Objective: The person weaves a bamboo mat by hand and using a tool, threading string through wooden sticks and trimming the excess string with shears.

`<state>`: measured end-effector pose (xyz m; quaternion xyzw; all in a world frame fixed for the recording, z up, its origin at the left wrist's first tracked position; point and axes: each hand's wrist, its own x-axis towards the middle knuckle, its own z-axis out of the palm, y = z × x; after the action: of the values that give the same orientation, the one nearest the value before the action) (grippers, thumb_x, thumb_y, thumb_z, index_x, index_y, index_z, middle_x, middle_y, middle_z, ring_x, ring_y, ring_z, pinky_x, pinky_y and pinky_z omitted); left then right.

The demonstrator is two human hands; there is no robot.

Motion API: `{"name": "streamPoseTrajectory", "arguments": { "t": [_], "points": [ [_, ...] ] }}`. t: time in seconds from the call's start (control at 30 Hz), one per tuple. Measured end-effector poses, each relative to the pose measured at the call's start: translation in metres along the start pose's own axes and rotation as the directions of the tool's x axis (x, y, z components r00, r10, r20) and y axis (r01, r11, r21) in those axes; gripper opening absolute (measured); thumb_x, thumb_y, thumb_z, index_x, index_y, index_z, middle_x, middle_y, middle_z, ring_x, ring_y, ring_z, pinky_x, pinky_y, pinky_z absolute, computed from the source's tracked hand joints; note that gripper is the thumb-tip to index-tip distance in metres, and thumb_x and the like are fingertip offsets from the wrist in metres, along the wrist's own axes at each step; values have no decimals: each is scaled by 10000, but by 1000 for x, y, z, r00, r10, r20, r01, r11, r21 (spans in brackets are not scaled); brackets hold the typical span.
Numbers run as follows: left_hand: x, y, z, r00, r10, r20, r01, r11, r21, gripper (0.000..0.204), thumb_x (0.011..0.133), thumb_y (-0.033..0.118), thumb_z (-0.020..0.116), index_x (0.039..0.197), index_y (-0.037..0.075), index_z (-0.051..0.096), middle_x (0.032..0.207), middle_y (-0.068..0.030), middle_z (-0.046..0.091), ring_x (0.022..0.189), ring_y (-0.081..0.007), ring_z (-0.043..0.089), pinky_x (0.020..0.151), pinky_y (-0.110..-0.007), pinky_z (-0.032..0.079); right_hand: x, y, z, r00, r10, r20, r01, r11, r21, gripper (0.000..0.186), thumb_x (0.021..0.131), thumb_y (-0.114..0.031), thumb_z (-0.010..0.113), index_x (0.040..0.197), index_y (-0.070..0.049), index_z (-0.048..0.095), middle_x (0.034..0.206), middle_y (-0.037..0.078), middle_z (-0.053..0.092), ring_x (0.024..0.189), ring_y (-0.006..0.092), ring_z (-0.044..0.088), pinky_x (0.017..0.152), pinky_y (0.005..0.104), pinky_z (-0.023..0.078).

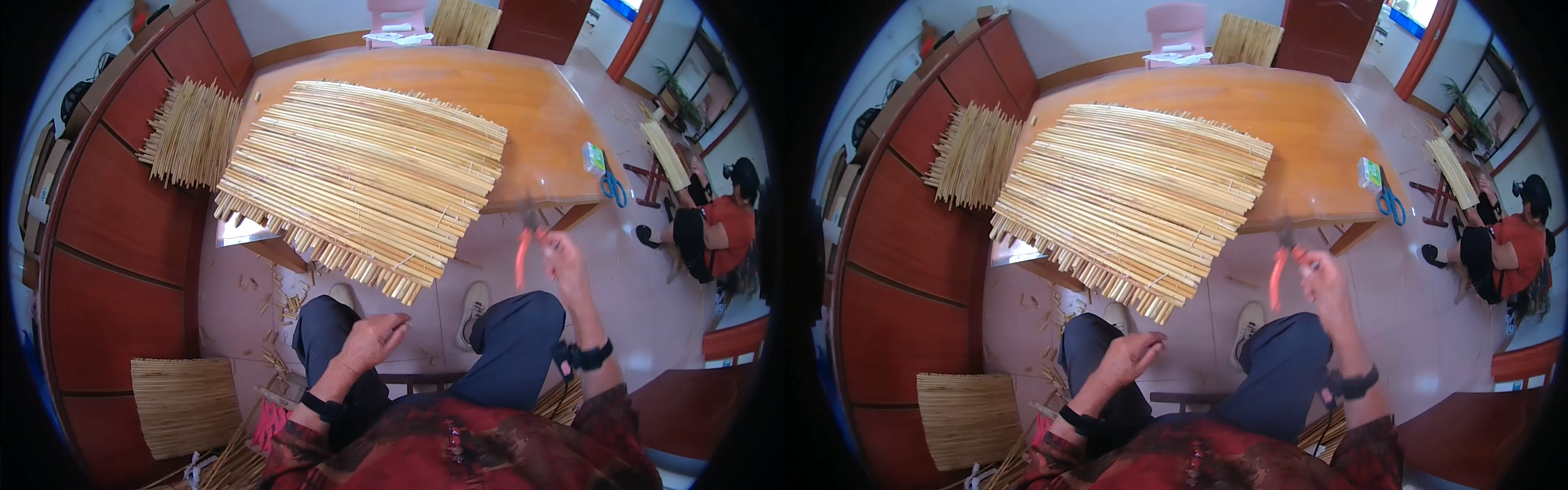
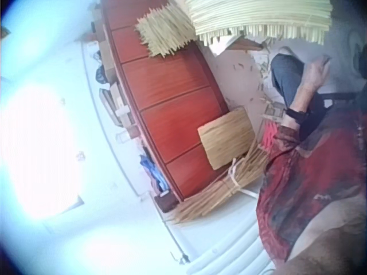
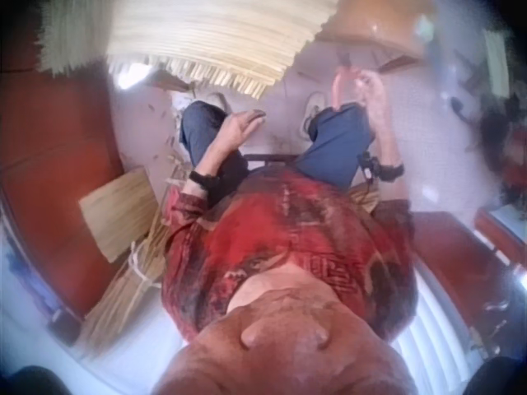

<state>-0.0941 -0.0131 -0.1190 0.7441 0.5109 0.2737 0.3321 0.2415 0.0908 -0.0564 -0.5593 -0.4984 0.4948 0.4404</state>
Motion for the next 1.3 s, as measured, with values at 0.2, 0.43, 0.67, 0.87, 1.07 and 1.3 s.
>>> {"name": "streamPoseTrajectory", "arguments": {
  "t": [0.2,0.43,0.67,0.87,1.07,1.3],
  "points": [
    [-12,49,28,983,-86,165,176,722,-669,355,923,245,495,1181,3,520,953,-102,642,833,-161,612,707,-285,488,-107,11,57,941,148,304,-195,972,131,198,870,-80,532,1063,-35,518,799,-11,494,618,27,421,530,173,355],
    [-13,43,34,966,-172,194,254,467,-847,331,924,211,497,1183,6,528,943,-56,632,758,-88,573,617,-223,481,-115,26,95,950,-31,310,72,990,-121,199,846,-53,525,1035,8,509,864,71,525,751,117,503,678,247,420],
    [5,35,34,962,-182,202,262,420,-869,281,902,177,528,1109,-10,556,964,-87,636,758,-112,586,602,-233,469,-105,12,111,952,-165,257,251,901,-354,208,835,-85,540,1016,12,511,935,162,546,851,279,580,738,334,458],
    [12,25,41,965,-164,205,249,327,-911,267,896,161,541,1097,-14,561,942,-76,626,748,-119,580,600,-245,476,-106,-28,121,968,-9,251,168,768,-618,380,765,-240,651,1053,-32,516,982,162,540,890,330,569,755,371,472],
    [17,27,43,972,-150,183,221,297,-929,276,902,155,531,1111,-26,543,906,-56,610,686,-115,561,599,-236,473,-99,-29,123,918,-184,352,396,490,-776,499,663,-271,724,1052,-42,513,935,141,510,891,311,542,735,383,461],
    [21,25,45,977,-137,165,200,304,-931,286,916,151,505,1134,-32,529,929,-59,606,741,-108,572,667,-233,473,-96,-26,127,880,-239,410,471,343,-813,493,659,-257,724,1021,-23,485,907,129,493,873,293,517,714,381,434]
  ]
}}
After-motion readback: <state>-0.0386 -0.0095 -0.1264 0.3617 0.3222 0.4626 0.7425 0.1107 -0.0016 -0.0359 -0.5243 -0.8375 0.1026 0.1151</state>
